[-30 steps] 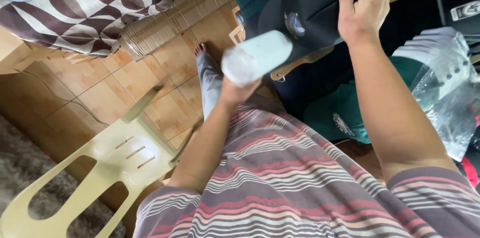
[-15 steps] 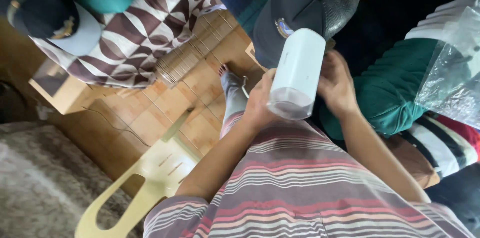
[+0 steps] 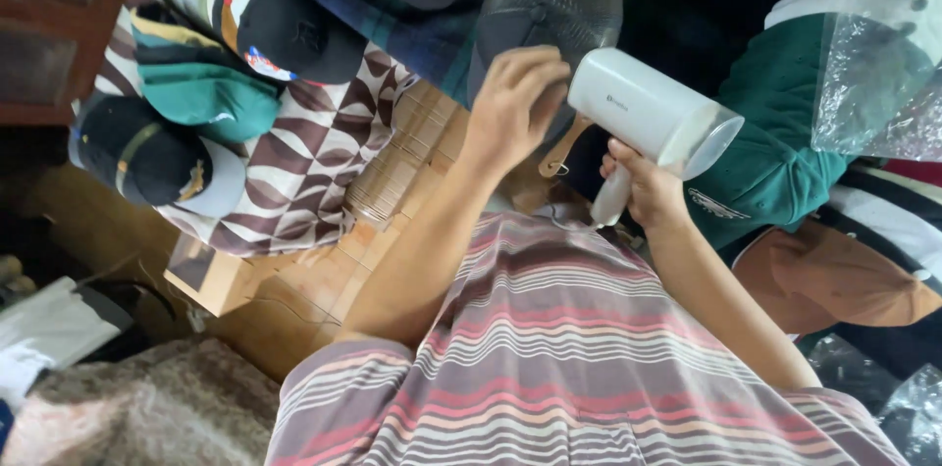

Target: Cleaning caps with a brush and steamer before placing them into plastic bags for packaging.

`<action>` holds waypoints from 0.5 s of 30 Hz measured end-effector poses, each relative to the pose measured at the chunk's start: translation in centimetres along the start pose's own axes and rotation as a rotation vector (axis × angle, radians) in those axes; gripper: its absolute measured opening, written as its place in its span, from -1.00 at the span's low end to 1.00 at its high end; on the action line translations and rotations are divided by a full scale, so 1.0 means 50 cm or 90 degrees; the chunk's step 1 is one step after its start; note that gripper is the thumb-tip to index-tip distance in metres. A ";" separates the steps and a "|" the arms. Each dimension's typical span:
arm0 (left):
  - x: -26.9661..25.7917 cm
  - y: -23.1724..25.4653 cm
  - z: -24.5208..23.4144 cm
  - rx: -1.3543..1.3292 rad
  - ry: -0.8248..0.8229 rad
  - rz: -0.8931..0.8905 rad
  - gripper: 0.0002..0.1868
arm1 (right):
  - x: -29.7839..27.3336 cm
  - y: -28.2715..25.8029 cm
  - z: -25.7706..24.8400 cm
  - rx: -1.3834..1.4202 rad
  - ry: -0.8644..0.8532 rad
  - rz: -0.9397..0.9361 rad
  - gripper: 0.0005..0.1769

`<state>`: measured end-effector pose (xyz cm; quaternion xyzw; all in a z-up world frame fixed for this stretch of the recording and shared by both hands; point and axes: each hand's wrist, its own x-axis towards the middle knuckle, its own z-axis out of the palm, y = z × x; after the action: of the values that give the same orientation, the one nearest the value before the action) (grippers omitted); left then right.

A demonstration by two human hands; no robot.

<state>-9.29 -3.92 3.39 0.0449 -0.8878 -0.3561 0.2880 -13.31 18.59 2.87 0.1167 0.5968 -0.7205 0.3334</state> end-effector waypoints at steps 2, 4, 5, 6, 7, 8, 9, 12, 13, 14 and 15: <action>0.041 -0.036 0.009 0.068 -0.025 -0.005 -0.71 | 0.016 0.034 -0.052 -0.072 -0.021 -0.015 -0.83; 0.078 -0.070 0.020 0.134 -0.048 -0.007 -0.67 | 0.033 0.057 -0.080 -0.145 -0.039 -0.028 -0.78; 0.095 -0.086 0.026 0.117 -0.069 0.002 -0.80 | 0.044 0.063 -0.081 -0.092 -0.020 -0.047 -0.73; 0.108 -0.102 0.032 0.099 -0.094 0.011 -0.91 | 0.049 0.072 -0.081 -0.037 0.001 -0.064 -0.68; 0.114 -0.107 0.031 0.092 -0.106 0.019 -0.91 | 0.052 0.070 -0.074 -0.029 0.014 -0.065 -0.68; 0.114 -0.110 0.029 0.102 -0.137 0.025 -0.76 | 0.048 0.073 -0.066 0.017 0.040 -0.047 -0.56; 0.116 -0.114 0.027 0.112 -0.167 0.031 -0.60 | 0.044 0.076 -0.058 0.064 0.067 -0.029 -0.44; 0.112 -0.118 0.025 0.130 -0.222 0.039 -0.58 | -0.013 0.093 -0.050 -0.209 -0.008 -0.096 -0.74; 0.114 -0.121 0.023 0.119 -0.241 0.055 -0.58 | 0.000 0.126 -0.052 -0.196 0.015 -0.094 -0.74; 0.114 -0.123 0.021 0.134 -0.250 0.062 -0.54 | 0.009 0.160 -0.056 -0.074 0.053 -0.082 -0.86; 0.113 -0.125 0.019 0.148 -0.259 0.071 -0.50 | 0.017 0.194 -0.059 0.048 0.089 -0.073 -0.94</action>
<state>-15.25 -9.58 1.44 -0.0439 -0.9637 -0.2367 0.1151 -8.59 20.42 -5.97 0.1453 0.5966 -0.7504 0.2445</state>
